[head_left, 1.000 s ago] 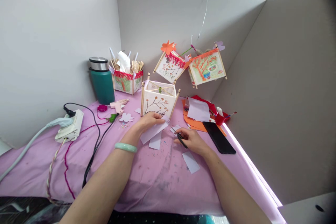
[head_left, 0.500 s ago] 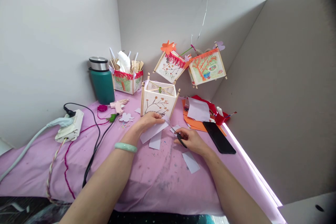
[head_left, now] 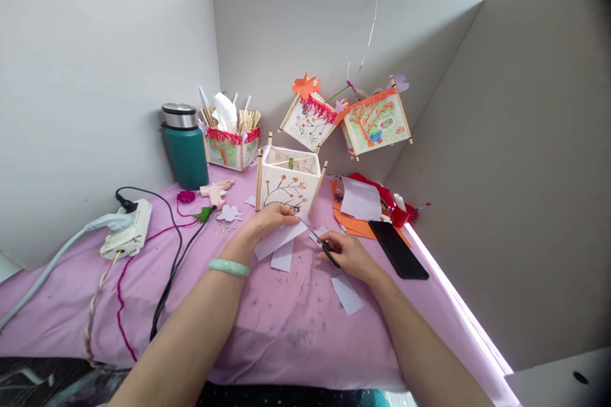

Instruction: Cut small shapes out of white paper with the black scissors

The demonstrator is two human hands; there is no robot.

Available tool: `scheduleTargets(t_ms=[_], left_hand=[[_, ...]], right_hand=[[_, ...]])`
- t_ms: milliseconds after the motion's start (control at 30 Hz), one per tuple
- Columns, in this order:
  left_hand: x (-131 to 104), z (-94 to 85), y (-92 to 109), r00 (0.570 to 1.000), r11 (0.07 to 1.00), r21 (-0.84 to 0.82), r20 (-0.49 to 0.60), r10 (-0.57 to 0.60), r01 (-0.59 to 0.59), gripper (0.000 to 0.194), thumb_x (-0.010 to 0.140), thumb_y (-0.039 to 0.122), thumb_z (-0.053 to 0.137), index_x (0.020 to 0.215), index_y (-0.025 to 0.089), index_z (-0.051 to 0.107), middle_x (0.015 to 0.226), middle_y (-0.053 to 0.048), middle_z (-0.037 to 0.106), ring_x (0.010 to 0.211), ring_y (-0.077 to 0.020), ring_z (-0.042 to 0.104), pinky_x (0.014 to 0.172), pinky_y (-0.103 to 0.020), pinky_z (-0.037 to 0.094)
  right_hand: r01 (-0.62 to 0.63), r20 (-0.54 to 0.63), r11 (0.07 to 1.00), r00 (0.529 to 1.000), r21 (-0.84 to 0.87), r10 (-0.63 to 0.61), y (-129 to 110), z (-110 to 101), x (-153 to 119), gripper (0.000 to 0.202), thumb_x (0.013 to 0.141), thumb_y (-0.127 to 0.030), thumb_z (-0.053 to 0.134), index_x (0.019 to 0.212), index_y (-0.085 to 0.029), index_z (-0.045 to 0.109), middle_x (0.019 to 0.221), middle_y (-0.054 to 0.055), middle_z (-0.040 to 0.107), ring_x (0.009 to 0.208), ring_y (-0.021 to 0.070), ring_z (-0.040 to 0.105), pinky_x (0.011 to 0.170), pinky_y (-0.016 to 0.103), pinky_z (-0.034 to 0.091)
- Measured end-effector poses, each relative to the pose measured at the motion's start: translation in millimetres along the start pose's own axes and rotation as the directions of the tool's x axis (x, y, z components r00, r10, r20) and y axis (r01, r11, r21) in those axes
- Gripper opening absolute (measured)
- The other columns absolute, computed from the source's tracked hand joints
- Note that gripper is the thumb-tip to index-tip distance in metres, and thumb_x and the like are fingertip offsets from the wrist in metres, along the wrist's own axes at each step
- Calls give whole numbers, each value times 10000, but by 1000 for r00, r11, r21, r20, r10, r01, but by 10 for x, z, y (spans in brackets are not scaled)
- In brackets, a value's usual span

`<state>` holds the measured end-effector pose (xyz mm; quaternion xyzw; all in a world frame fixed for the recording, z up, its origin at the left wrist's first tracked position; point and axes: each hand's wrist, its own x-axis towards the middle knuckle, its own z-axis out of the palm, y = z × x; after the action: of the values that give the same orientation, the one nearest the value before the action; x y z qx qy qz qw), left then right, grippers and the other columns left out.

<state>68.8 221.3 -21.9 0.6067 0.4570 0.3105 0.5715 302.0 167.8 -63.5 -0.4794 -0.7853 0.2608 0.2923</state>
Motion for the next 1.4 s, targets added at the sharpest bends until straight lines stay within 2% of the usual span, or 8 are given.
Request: scheduleTargets(t_ms=[467,900,1167,1400], left_hand=[[31,11,-30,1000,1000,-20,-5,-14,14,366,508,433,756,647,146,574,548,24,531,471,-88,423,479,-230,274],[32,-6,-33,999,1000,-15,-39,-12,12,319,530,402,756,630,150,589,549,13,549,472,-99,445,472,-235,276],[48,-41,-27,988,995,-95,-149,-39,25,269,564,338,753,701,142,629,583,-4,585,505,-120,495,492,-243,317],[51,-48,-33,989,992,-129,-142,-29,10,287,563,351,761,703,140,626,594,-4,593,506,-120,501,495,-245,330]], right_hand=[[-32,12,999,999,18,32,18,32,8,341,727,-512,710,894,-224,634,589,-58,442,547,104,380,510,221,285],[-19,-17,999,1000,-39,19,33,11,12,293,730,-470,718,856,-220,632,597,-57,468,554,106,392,529,228,287],[-92,36,990,995,104,89,22,-12,-11,314,740,-478,700,891,-220,607,621,-53,482,569,114,444,532,232,314],[-112,61,988,993,111,106,6,-12,-22,306,718,-446,716,892,-216,614,645,-45,507,582,119,469,535,236,329]])
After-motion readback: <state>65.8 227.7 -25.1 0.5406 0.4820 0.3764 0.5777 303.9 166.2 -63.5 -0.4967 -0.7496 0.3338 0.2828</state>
